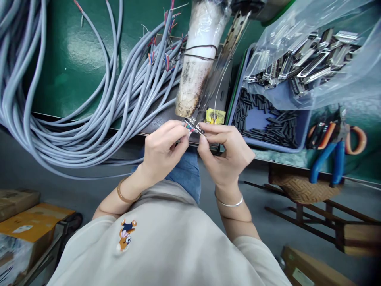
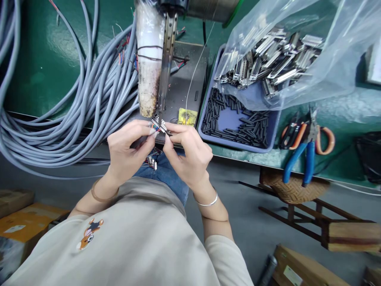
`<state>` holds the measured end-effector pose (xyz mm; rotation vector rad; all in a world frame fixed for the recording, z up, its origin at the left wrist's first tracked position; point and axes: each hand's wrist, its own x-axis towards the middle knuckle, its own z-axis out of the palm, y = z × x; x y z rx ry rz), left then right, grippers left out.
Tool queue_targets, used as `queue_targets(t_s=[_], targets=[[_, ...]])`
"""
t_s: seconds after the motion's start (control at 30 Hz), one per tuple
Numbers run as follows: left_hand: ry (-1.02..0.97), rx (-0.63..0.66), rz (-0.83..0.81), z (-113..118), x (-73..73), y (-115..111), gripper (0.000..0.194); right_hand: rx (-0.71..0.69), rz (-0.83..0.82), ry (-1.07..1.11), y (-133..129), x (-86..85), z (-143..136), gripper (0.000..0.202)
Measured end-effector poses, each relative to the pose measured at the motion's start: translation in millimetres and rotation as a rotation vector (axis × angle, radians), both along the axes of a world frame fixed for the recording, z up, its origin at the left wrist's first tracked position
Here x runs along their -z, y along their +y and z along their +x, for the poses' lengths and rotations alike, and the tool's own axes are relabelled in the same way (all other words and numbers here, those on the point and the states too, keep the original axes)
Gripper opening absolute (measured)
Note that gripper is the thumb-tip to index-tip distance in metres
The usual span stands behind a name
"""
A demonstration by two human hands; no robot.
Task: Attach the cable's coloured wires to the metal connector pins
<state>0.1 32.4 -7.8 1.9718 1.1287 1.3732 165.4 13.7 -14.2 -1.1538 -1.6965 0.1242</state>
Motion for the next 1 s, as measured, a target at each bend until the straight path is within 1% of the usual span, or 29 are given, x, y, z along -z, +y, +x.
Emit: queue_targets(t_s=[0.1, 0.23, 0.37, 0.47, 0.7, 0.8, 0.87, 1.0], targets=[[0.062, 0.001, 0.013, -1, -1.8, 1, 0.019, -0.006, -0.005, 0.007, 3, -0.8, -1, 0.017], [0.066, -0.009, 0.044, -1, -6.4, 2, 0.020, 0.006, -0.009, 0.020, 5, -4.1, -3, 0.016], [0.092, -0.008, 0.062, -2, -12.6, 3, 0.020, 0.012, -0.010, -0.010, 4, -9.0, -3, 0.016], [0.113, 0.000, 0.046, -4, -13.6, 4, 0.020, 0.014, -0.024, -0.049, 2, -10.0, -2, 0.015], [0.142, 0.026, -0.034, -3, -6.9, 1, 0.021, -0.006, 0.000, -0.148, -1, -4.4, 2, 0.015], [0.079, 0.061, -0.080, -4, -8.0, -1, 0.015, 0.004, 0.026, -0.151, -3, -4.1, 4, 0.016], [0.012, 0.103, -0.151, -7, -8.9, -4, 0.013, 0.016, 0.030, -0.123, -5, -3.6, 6, 0.016], [-0.094, 0.240, -0.297, -16, -4.9, -12, 0.029, 0.039, -0.032, -0.003, -8, 1.8, 7, 0.014]])
